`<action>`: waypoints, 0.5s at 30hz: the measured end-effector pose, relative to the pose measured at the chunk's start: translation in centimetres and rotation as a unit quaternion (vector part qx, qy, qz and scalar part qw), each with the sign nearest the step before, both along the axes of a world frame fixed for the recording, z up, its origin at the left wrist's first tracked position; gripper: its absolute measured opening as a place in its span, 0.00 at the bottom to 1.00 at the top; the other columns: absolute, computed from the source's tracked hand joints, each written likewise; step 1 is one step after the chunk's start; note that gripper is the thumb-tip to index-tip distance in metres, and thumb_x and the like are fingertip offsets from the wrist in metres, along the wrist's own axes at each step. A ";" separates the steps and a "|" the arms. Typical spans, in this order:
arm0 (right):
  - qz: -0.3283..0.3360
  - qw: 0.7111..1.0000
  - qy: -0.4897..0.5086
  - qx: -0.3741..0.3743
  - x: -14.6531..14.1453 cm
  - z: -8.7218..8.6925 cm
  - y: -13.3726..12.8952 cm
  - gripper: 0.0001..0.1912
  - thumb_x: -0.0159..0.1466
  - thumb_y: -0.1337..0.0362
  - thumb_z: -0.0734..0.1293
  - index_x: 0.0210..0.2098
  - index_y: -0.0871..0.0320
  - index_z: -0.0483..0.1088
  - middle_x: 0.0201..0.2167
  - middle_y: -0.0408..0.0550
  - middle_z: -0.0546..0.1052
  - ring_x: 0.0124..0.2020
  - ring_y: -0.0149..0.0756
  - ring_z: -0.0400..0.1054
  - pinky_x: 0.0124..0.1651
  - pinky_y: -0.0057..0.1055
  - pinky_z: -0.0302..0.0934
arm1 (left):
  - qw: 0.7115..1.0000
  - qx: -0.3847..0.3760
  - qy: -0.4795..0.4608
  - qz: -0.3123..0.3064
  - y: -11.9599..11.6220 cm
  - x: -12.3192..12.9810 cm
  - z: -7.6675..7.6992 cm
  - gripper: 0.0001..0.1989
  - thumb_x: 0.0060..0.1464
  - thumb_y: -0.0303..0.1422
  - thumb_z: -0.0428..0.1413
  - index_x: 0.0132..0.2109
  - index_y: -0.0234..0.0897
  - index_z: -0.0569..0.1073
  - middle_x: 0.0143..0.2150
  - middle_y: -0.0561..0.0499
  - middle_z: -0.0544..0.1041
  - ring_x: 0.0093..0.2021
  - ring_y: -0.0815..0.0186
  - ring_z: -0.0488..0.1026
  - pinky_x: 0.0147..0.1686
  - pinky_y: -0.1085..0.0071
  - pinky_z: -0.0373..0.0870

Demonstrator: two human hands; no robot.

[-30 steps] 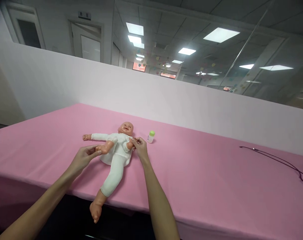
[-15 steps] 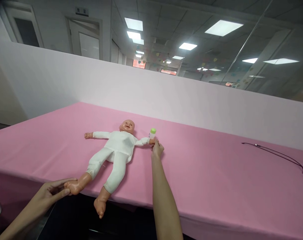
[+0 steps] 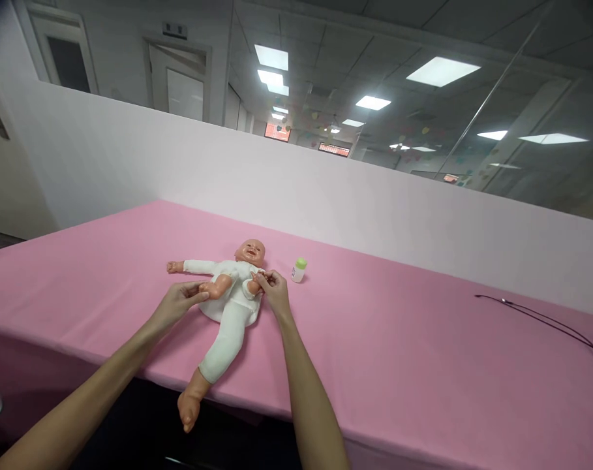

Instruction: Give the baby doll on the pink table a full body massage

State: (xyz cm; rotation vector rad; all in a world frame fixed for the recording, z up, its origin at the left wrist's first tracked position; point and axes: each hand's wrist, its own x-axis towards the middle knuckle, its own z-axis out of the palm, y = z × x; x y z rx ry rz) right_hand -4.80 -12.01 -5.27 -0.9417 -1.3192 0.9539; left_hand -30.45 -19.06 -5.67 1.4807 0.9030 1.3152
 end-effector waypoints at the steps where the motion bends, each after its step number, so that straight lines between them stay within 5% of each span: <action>1: -0.008 1.000 0.006 -0.001 0.2 0.0 0.1 0.25 0.51 0.44 0.79 0.26 0.58 0.71 0.24 0.42 0.75 0.23 0.29 0.64 0.26 0.27 0.60 | 1.000 -0.002 0.000 -0.001 -0.1 -0.1 -0.1 0.18 0.57 0.44 0.64 0.46 0.36 0.84 0.50 0.43 0.84 0.54 0.47 0.79 0.55 0.57 0.74; 6: -0.122 0.985 0.120 -0.030 2.7 -0.3 1.7 0.24 0.48 0.45 0.80 0.28 0.58 0.73 0.23 0.41 0.73 0.21 0.27 0.61 0.24 0.27 0.58 | 0.996 -0.040 0.039 0.074 -4.5 -3.1 -0.9 0.22 0.54 0.47 0.67 0.50 0.39 0.84 0.50 0.44 0.85 0.54 0.46 0.80 0.54 0.57 0.76; 10: -0.230 0.945 0.222 -0.066 5.9 -1.6 3.3 0.21 0.50 0.48 0.79 0.27 0.58 0.71 0.25 0.42 0.74 0.22 0.26 0.60 0.26 0.27 0.61 | 0.989 -0.087 0.072 0.100 -9.3 -6.3 -3.5 0.25 0.47 0.49 0.69 0.49 0.40 0.85 0.47 0.45 0.86 0.51 0.45 0.81 0.51 0.57 0.79; 15: -0.331 0.928 0.111 -0.129 8.7 -3.8 4.2 0.18 0.59 0.50 0.71 0.24 0.54 0.65 0.18 0.40 0.70 0.19 0.30 0.61 0.25 0.30 0.61 | 0.986 -0.132 0.078 0.067 -13.5 -8.0 -8.1 0.23 0.45 0.49 0.70 0.47 0.43 0.86 0.44 0.46 0.86 0.47 0.45 0.83 0.50 0.58 0.80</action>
